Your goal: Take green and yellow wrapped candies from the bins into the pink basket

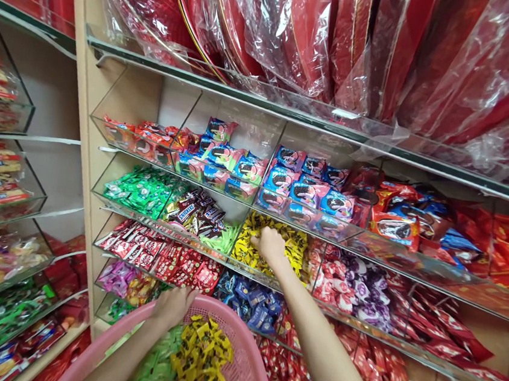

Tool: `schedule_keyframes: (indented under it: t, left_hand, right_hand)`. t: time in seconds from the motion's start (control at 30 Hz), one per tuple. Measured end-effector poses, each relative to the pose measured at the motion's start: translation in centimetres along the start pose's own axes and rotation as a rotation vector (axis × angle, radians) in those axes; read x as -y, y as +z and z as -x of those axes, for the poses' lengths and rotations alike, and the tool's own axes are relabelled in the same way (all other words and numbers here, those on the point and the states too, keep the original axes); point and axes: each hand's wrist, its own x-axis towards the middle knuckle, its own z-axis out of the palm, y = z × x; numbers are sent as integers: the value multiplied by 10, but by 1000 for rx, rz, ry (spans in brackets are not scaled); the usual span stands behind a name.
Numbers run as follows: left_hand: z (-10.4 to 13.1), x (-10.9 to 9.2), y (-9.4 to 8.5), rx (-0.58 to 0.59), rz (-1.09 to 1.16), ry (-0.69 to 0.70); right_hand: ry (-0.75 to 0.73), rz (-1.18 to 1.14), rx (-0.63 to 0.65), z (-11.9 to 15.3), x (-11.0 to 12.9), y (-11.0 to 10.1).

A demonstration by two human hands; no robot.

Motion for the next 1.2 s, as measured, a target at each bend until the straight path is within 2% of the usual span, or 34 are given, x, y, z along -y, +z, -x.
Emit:
schedule_keyframes:
  t: [0.1,0.2,0.27,0.37,0.57,0.8,1.0,1.2]
  left_hand:
    - [-1,2,1,-6,-9,1]
    - [0,1,-1,0,-12,-8]
    - [1,-1,-3,12,-1,-12]
    - [3,-3,-6,27,4,-11]
    - [2,2,-5,5,-29,-41]
    - [-1,3,-2,3,-39,-53]
    - [-2,2,-2,24,28,-33]
    - [-4,6,0,10,0,-33]
  right_hand:
    - [-129,-7,-40,-1,-18,-13]
    - [-391,-66,17,-2,-30,-20]
    - [-504,-92,23,-2,-31,-18]
    - [-587,-81,27,-4,-27,-7]
    - [-624,-52,57,-10,-25,8]
    - [-642,-141,163,-18,-32,12]
    - [-610,-145,144,-17,-31,12]
    - [-607,-162,163,-16,-25,7]
